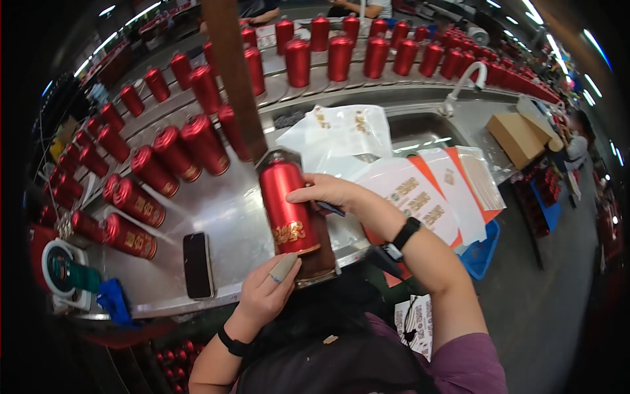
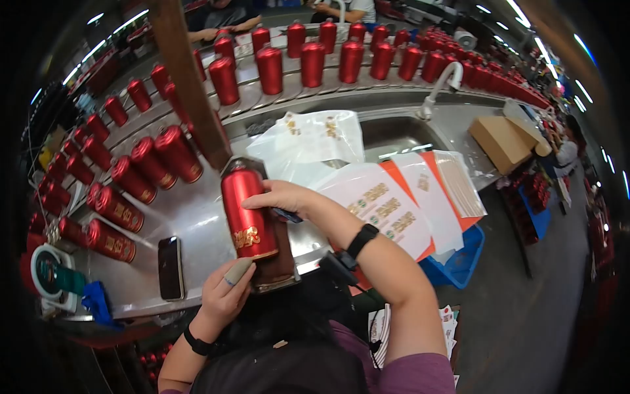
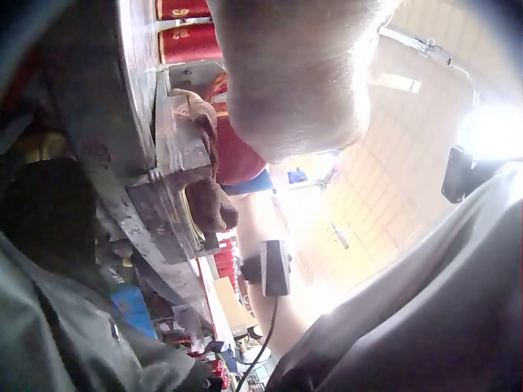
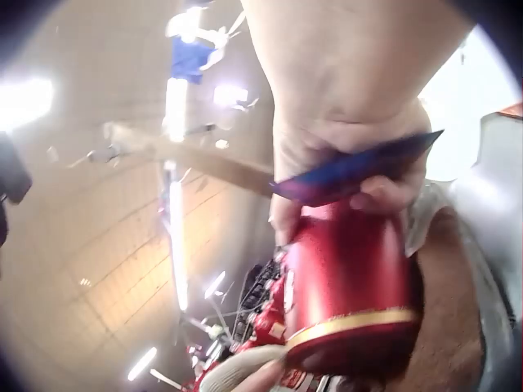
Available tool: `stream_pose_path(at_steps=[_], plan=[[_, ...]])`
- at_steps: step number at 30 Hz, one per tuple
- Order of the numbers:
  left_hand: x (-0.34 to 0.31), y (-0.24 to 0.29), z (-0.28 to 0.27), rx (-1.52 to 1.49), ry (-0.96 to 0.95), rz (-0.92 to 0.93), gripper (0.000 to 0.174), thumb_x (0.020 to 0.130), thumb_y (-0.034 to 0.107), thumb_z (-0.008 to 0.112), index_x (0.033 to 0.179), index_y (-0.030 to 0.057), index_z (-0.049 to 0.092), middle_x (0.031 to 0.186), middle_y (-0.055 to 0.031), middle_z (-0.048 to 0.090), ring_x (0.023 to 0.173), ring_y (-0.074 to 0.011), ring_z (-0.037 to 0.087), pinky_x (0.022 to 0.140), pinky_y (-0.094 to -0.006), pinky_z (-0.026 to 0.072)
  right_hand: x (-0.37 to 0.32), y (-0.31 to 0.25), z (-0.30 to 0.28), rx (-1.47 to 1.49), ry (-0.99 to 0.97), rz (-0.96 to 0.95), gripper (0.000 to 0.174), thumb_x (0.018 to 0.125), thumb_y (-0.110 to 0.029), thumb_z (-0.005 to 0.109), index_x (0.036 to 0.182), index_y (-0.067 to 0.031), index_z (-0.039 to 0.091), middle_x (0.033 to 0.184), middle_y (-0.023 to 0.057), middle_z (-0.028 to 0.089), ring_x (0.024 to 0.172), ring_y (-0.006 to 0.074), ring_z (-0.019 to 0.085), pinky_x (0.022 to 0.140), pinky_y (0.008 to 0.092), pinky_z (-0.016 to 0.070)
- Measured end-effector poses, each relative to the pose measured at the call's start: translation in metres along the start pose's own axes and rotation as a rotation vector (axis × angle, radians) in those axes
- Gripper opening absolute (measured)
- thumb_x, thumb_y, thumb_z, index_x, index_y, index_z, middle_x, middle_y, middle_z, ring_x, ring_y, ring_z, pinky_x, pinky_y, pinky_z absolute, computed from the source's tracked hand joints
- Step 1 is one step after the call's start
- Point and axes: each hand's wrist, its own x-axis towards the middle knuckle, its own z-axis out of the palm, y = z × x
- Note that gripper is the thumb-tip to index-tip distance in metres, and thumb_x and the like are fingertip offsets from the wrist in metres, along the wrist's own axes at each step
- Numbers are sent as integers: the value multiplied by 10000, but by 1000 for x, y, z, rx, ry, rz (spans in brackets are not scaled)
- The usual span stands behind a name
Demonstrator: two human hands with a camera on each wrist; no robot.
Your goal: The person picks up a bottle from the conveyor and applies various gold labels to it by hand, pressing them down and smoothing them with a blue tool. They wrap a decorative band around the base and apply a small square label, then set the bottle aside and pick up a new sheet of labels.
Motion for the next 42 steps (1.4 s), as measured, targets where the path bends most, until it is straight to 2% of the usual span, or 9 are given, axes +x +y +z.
stream_pose_path(at_steps=[6,9,16,18,25,30,32,36,42], plan=[[3,-2,1,-6,-19,19,405,719,2,729,1123,-11,710,1157,-130,676,1052,-288,671,850,-363,566,-9,-24,15,-704,265,-65,827,696,-647,788,1141,39,670,1127,154,703,878,268,706,821,359,547],[2,-2,3,-4,-12,11,392,725,-2,726,1117,-11,714,1156,-127,678,1048,-285,673,846,-359,566,-5,-9,-13,-132,-25,21,754,751,-572,785,1205,12,638,1093,126,707,854,235,704,782,351,552],[3,-4,0,38,-33,45,378,727,-13,719,1105,-14,719,1154,-127,679,1046,-284,675,841,-354,570,-4,-9,21,-17,21,-156,747,762,-553,788,1208,24,626,1095,127,699,903,216,695,811,336,547],[6,-4,-1,36,-51,54,378,725,-14,720,1103,-15,719,1154,-127,679,1047,-284,675,842,-353,570,-14,-29,35,-827,386,40,749,762,-541,795,1214,31,623,1107,132,698,919,228,696,849,341,538],[5,-5,-1,25,-62,59,378,722,-19,718,1100,-25,718,1157,-125,677,1050,-281,671,845,-351,573,1,-1,-16,25,-124,64,710,788,-407,818,1313,-17,541,918,26,644,627,61,553,569,211,453],[10,-8,-6,31,-87,78,376,722,-16,719,1098,-25,717,1155,-120,676,1044,-279,673,847,-351,576,2,-8,12,-27,-53,-197,707,782,-417,819,1276,15,556,940,61,666,661,83,595,591,228,485],[11,-8,-7,34,-100,91,377,721,-15,719,1098,-25,717,1155,-119,676,1041,-279,674,849,-352,577,-3,-19,22,-866,322,-57,718,787,-448,808,1262,31,564,958,75,673,683,97,619,604,234,495],[12,-7,-7,27,-103,86,382,714,-17,717,1096,-26,716,1157,-121,673,1036,-281,675,850,-360,580,0,-14,-19,-119,-82,28,724,701,-552,838,1178,-44,643,901,36,677,620,82,569,565,229,453],[11,-8,-9,25,-115,82,379,713,-10,723,1091,-27,718,1158,-122,671,1035,-277,675,847,-359,584,12,-4,-2,-195,30,-46,761,677,-607,822,1104,8,684,891,103,704,693,170,648,646,285,514]])
